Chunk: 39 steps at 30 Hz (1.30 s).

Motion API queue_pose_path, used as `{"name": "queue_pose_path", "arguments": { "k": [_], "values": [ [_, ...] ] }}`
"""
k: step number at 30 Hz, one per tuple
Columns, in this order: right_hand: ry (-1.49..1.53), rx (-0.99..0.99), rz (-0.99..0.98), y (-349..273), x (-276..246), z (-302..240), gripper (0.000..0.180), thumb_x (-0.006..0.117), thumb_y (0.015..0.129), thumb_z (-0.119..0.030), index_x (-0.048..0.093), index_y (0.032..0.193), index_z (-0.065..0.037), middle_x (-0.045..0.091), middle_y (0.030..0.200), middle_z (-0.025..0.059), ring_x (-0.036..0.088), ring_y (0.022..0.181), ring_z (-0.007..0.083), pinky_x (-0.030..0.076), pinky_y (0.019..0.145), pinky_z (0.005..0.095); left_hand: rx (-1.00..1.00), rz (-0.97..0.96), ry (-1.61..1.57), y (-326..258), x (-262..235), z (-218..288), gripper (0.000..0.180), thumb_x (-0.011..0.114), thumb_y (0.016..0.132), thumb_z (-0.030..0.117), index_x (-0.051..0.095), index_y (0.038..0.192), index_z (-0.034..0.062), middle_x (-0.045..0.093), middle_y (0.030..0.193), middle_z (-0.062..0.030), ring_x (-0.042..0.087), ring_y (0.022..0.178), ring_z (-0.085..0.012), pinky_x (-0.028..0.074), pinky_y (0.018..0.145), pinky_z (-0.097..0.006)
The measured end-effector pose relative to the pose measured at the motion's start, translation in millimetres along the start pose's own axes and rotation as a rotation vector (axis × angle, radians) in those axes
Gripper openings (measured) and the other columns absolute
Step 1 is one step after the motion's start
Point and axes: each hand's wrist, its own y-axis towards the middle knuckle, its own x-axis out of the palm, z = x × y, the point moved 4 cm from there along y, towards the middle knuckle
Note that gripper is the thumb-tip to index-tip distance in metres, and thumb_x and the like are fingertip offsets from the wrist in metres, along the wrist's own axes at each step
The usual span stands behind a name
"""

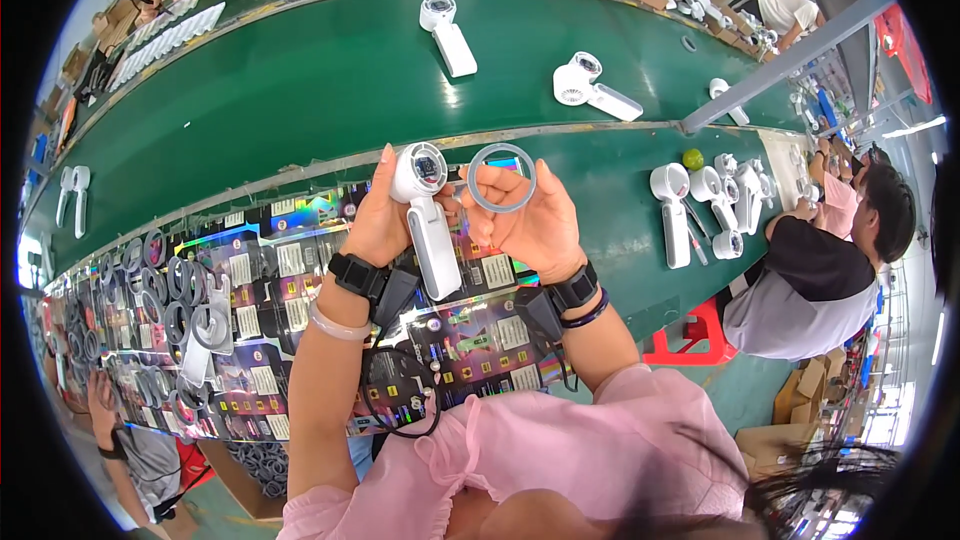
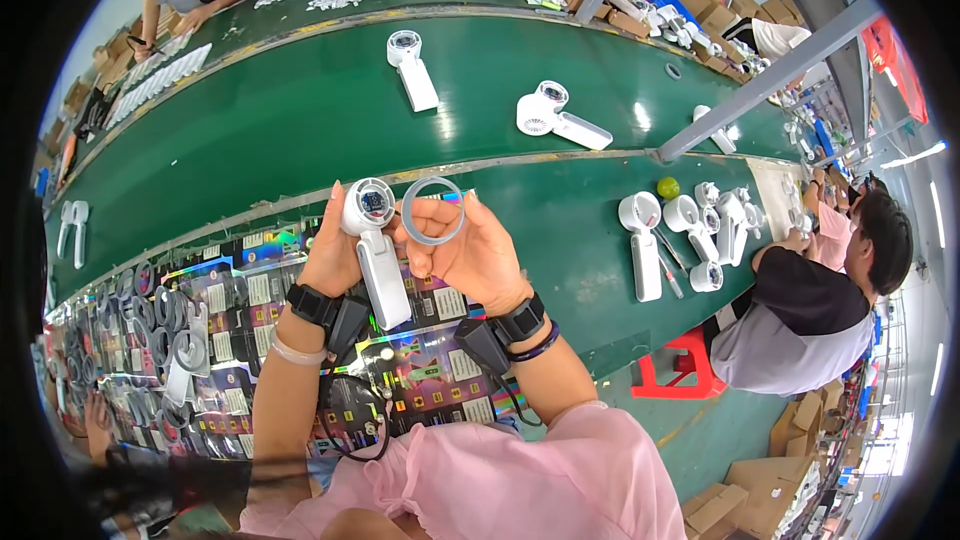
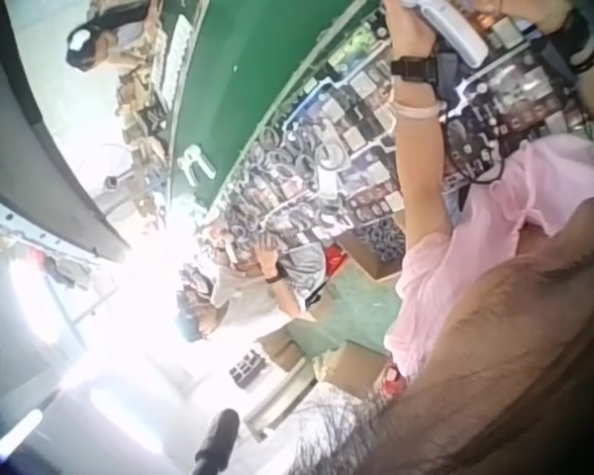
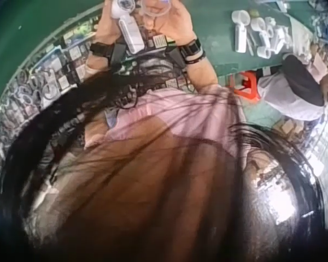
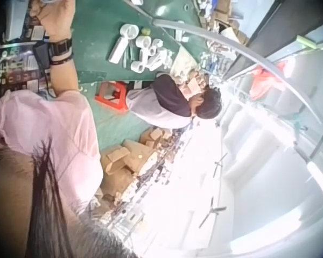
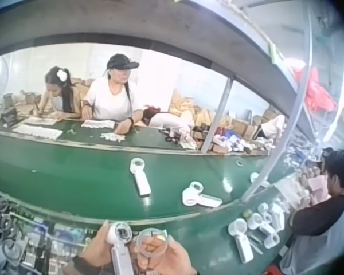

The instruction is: Assembling the components of small handheld electronic fans on a factory production line.

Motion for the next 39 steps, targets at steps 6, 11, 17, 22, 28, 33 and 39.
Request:
{"name": "queue_pose_path", "arguments": {
  "k": [6,11,17,22,28,33,39],
  "values": [
    [0.0,-0.004,0.004,0.9,-2.0,-0.1,0.079,0.043,0.092,-0.061,0.044,0.134,0.006,0.061,0.114,0.0165,0.057,0.078,0.0208,0.047,0.069,0.0339,-0.016,-0.014,0.01,-0.8,-0.9,0.7,0.063,0.034,0.095,0.064,0.056,0.113,0.0082,0.066,0.093,-0.013,0.067,0.083,-0.0264,0.057,0.075,-0.042],
    [-0.642,-0.231,0.233,-2.2,13.2,-10.1,0.057,0.066,0.09,-0.025,0.044,0.136,0.001,0.06,0.118,0.0131,0.061,0.088,0.0185,0.05,0.076,0.0298,-0.023,-0.025,-0.004,-1.1,-2.5,0.0,0.065,0.033,0.094,0.065,0.056,0.114,0.0073,0.066,0.093,-0.0139,0.068,0.083,-0.0275,0.057,0.074,-0.043],
    [-1.574,-0.492,0.306,-5.7,30.1,-19.6,0.066,0.077,0.076,-0.011,0.048,0.135,-0.009,0.052,0.127,0.0119,0.061,0.097,0.0233,0.05,0.083,0.0334,-0.098,-0.078,0.102,-5.1,-2.6,-3.0,0.07,0.03,0.093,0.068,0.054,0.118,0.0068,0.067,0.092,-0.0153,0.07,0.08,-0.0303,0.058,0.068,-0.04],
    [-1.895,-0.593,0.197,-7.2,41.6,-15.5,0.068,0.078,0.068,-0.01,0.053,0.131,-0.014,0.053,0.126,0.0093,0.058,0.097,0.0255,0.046,0.086,0.039,-0.085,-0.078,0.077,-6.7,6.3,-1.7,0.069,0.03,0.095,0.065,0.057,0.117,0.0066,0.067,0.1,-0.0132,0.068,0.085,-0.0262,0.061,0.065,-0.039],
    [-2.049,-0.645,0.152,-6.4,45.3,-12.3,0.062,0.075,0.07,-0.008,0.057,0.128,-0.017,0.054,0.125,0.0066,0.057,0.094,0.0235,0.045,0.083,0.038,-0.104,-0.112,0.113,-6.4,6.5,-4.8,0.068,0.029,0.095,0.065,0.057,0.118,0.0072,0.068,0.096,-0.0132,0.069,0.079,-0.0268,0.06,0.066,-0.038],
    [-2.097,-0.684,0.144,-5.8,48.7,-11.5,0.062,0.075,0.067,0.0,0.06,0.125,-0.016,0.055,0.127,0.0076,0.057,0.098,0.0262,0.045,0.088,0.0394,-0.103,-0.098,0.219,-7.6,9.8,-5.7,0.067,0.028,0.096,0.064,0.057,0.116,0.0071,0.069,0.09,-0.0143,0.07,0.07,-0.0277,0.058,0.066,-0.036],
    [-2.125,-0.855,0.094,-8.4,59.1,-9.4,0.054,0.07,0.067,-0.008,0.064,0.119,-0.021,0.056,0.122,0.0066,0.057,0.101,0.0277,0.046,0.084,0.0386,-0.088,-0.17,0.173,-11.7,10.6,0.9,0.064,0.03,0.097,0.061,0.055,0.12,0.0071,0.069,0.097,-0.0127,0.069,0.079,-0.0249,0.058,0.071,-0.036]
  ]
}}
